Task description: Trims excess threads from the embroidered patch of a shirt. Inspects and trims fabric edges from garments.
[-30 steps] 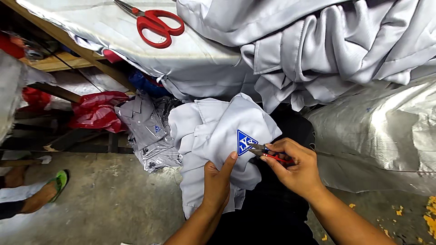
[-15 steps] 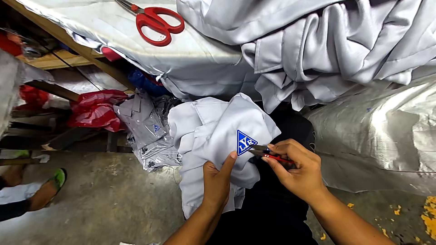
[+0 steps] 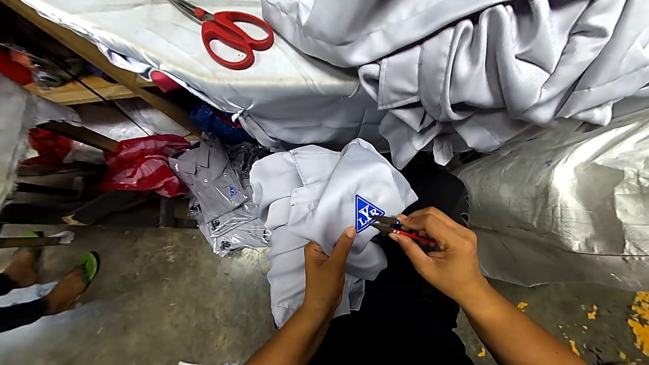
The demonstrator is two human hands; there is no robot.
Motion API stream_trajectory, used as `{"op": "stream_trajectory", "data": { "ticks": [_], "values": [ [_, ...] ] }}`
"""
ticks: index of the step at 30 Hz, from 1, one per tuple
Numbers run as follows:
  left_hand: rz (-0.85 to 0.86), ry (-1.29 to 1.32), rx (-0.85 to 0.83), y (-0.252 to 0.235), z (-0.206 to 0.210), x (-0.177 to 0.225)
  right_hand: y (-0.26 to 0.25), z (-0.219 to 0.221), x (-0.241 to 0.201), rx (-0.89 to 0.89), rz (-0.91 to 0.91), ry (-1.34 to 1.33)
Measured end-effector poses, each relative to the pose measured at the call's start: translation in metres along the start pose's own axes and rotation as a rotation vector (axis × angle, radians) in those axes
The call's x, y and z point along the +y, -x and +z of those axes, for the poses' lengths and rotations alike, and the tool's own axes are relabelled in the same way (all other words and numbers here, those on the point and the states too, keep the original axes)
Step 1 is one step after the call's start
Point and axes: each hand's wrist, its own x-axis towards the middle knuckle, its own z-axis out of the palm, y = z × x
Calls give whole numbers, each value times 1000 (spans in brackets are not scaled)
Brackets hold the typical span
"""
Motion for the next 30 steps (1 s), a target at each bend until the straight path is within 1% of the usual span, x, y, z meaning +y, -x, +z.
{"op": "stream_trajectory", "data": {
  "ticks": [7,13,19,24,30],
  "values": [
    [-5,9,10,1,0,-1,2,0,-4,12,-36,84],
    [-6,9,8,1,0,-3,1,0,-3,14,-44,95],
    [-10,10,20,1,1,-2,2,3,-2,28,-29,51],
    [-60,26,25,1,1,2,4,8,-1,40,-2,-36],
    [-93,2,22,-1,-2,5,3,9,1,30,-90,89]
  ]
}}
